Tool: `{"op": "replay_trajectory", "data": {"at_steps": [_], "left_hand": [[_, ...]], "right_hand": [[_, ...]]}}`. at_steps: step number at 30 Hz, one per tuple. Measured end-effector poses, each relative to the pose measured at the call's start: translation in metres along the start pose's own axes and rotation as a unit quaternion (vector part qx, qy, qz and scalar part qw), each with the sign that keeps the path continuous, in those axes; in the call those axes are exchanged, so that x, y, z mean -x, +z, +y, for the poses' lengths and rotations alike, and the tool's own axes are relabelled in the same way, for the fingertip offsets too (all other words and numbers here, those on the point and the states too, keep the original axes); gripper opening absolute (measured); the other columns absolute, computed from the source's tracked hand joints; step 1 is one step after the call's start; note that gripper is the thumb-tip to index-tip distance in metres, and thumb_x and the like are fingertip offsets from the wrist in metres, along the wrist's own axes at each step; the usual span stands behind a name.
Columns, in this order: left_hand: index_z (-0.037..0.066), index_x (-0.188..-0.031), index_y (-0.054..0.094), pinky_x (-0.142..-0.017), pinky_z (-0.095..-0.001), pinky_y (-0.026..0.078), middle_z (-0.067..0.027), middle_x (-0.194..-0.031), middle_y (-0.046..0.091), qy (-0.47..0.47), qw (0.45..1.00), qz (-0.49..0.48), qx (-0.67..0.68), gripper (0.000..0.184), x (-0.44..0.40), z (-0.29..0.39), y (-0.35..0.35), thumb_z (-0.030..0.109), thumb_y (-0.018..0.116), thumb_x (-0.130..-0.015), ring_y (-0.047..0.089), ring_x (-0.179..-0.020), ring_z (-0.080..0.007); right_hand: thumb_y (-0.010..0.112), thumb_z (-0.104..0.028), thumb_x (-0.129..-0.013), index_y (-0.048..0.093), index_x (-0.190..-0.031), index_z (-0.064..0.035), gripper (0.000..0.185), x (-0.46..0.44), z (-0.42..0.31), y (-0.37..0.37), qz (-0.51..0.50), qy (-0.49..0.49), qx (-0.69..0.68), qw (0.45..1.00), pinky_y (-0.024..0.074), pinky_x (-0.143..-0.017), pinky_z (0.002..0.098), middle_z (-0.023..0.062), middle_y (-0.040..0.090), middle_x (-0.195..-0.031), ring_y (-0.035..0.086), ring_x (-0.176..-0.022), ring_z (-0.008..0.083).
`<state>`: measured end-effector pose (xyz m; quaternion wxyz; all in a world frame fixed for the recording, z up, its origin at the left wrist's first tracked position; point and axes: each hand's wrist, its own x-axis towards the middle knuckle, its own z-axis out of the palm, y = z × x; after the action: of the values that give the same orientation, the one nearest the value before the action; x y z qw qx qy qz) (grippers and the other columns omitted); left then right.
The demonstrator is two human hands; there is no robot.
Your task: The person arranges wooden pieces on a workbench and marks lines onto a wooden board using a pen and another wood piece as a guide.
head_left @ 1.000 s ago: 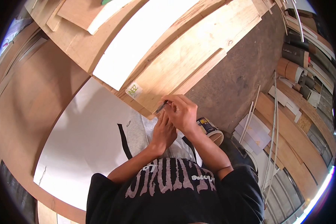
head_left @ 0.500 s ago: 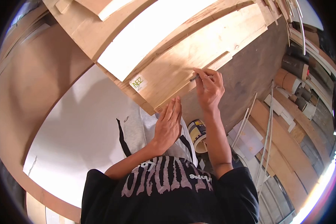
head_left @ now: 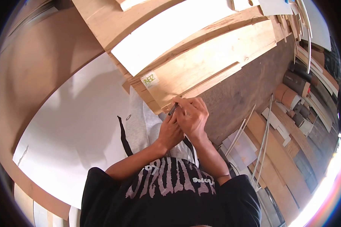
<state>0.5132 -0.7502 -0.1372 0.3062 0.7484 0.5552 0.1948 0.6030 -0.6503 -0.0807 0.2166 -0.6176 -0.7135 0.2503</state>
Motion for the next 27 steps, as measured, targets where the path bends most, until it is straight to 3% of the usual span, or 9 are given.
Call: {"op": "replay_trajectory", "data": {"at_steps": [6, 9, 11, 14, 18, 20, 21, 23, 27], "left_hand": [[0.002, -0.154, 0.053, -0.129, -0.0446, 0.033, -0.0157, -0.157, 0.055, -0.062, 0.985, -0.061, 0.146, 0.061, 0.009, -0.011, 0.006, 0.012, 0.060, -0.094, 0.046, -0.151, -0.0331], [0.000, -0.158, 0.047, -0.131, -0.0427, 0.031, -0.0151, -0.157, 0.056, -0.167, 0.892, -0.020, 0.420, 0.065, -0.005, -0.005, -0.017, 0.010, 0.057, -0.094, 0.042, -0.155, -0.0323], [-0.003, -0.154, 0.051, -0.133, -0.0441, 0.029, -0.0154, -0.159, 0.054, -0.012, 0.994, -0.024, 0.104, 0.062, -0.001, -0.013, -0.011, 0.012, 0.056, -0.094, 0.039, -0.157, -0.0307], [-0.007, -0.147, 0.059, -0.133, -0.0450, 0.027, -0.0161, -0.165, 0.048, 0.064, 0.998, -0.026, 0.001, 0.057, 0.017, -0.029, 0.012, 0.015, 0.055, -0.094, 0.037, -0.158, -0.0291], [-0.008, -0.141, 0.064, -0.132, -0.0449, 0.029, -0.0156, -0.169, 0.043, 0.055, 0.996, -0.075, -0.012, 0.050, 0.009, -0.028, -0.012, 0.013, 0.056, -0.096, 0.038, -0.157, -0.0288], [-0.010, -0.141, 0.063, -0.129, -0.0439, 0.033, -0.0154, -0.169, 0.042, 0.037, 0.997, -0.060, 0.039, 0.046, 0.007, -0.030, -0.012, 0.009, 0.055, -0.100, 0.040, -0.155, -0.0298], [-0.010, -0.141, 0.063, -0.129, -0.0439, 0.033, -0.0154, -0.169, 0.042, 0.037, 0.997, -0.061, 0.038, 0.046, 0.003, -0.030, -0.015, 0.009, 0.055, -0.100, 0.040, -0.155, -0.0298], [-0.010, -0.116, 0.071, -0.122, -0.0451, 0.043, -0.0136, -0.168, 0.043, 0.060, 0.998, -0.021, 0.013, 0.030, -0.002, -0.026, -0.020, 0.001, 0.063, -0.090, 0.047, -0.147, -0.0309], [-0.010, -0.115, 0.071, -0.121, -0.0442, 0.044, -0.0133, -0.168, 0.042, 0.052, 0.998, -0.026, -0.002, 0.029, -0.006, -0.021, -0.022, -0.001, 0.064, -0.088, 0.047, -0.147, -0.0303]], "right_hand": [[0.082, -0.007, -0.071, 0.086, -0.100, -0.0203, 0.032, 0.014, -0.019, 0.004, -0.016, -0.026, 0.056, 0.998, 0.0473, -0.075, 0.0373, -0.0052, 0.072, -0.085, 0.066, -0.084, 0.0185], [0.083, -0.007, -0.070, 0.086, -0.101, -0.0212, 0.033, 0.023, -0.013, 0.010, 0.007, -0.037, 0.049, 0.998, 0.0456, -0.074, 0.0368, -0.0053, 0.074, -0.088, 0.066, -0.085, 0.0179], [0.085, -0.009, -0.074, 0.086, -0.102, -0.0207, 0.030, 0.026, -0.007, 0.009, 0.017, -0.039, 0.032, 0.999, 0.0460, -0.074, 0.0369, -0.0041, 0.076, -0.091, 0.066, -0.084, 0.0184], [0.086, -0.006, -0.079, 0.087, -0.103, -0.0151, 0.026, 0.023, -0.005, 0.001, 0.028, 0.027, 0.010, 0.999, 0.0522, -0.081, 0.0368, 0.0005, 0.078, -0.095, 0.068, -0.085, 0.0222], [0.084, -0.010, -0.087, 0.085, -0.101, -0.0129, 0.015, 0.022, 0.014, 0.005, 0.055, 0.064, -0.036, 0.996, 0.0527, -0.080, 0.0365, 0.0022, 0.079, -0.099, 0.069, -0.084, 0.0211], [0.083, -0.014, -0.093, 0.083, -0.104, -0.0060, 0.014, 0.023, 0.021, 0.005, 0.052, 0.208, -0.169, 0.962, 0.0535, -0.082, 0.0315, 0.0051, 0.079, -0.100, 0.069, -0.085, 0.0167], [0.083, -0.014, -0.093, 0.083, -0.104, -0.0060, 0.014, 0.022, 0.026, 0.008, 0.053, 0.208, -0.169, 0.962, 0.0535, -0.082, 0.0315, 0.0051, 0.079, -0.100, 0.069, -0.085, 0.0167], [0.076, -0.020, -0.103, 0.078, -0.110, -0.0007, 0.020, 0.020, 0.037, 0.015, 0.157, 0.221, -0.270, 0.924, 0.0516, -0.080, 0.0276, 0.0057, 0.077, -0.101, 0.066, -0.087, 0.0111], [0.061, -0.024, -0.113, 0.068, -0.118, -0.0008, 0.025, 0.002, 0.052, 0.018, 0.152, 0.244, -0.356, 0.889, 0.0507, -0.080, 0.0273, 0.0059, 0.073, -0.109, 0.065, -0.092, 0.0111]]}}
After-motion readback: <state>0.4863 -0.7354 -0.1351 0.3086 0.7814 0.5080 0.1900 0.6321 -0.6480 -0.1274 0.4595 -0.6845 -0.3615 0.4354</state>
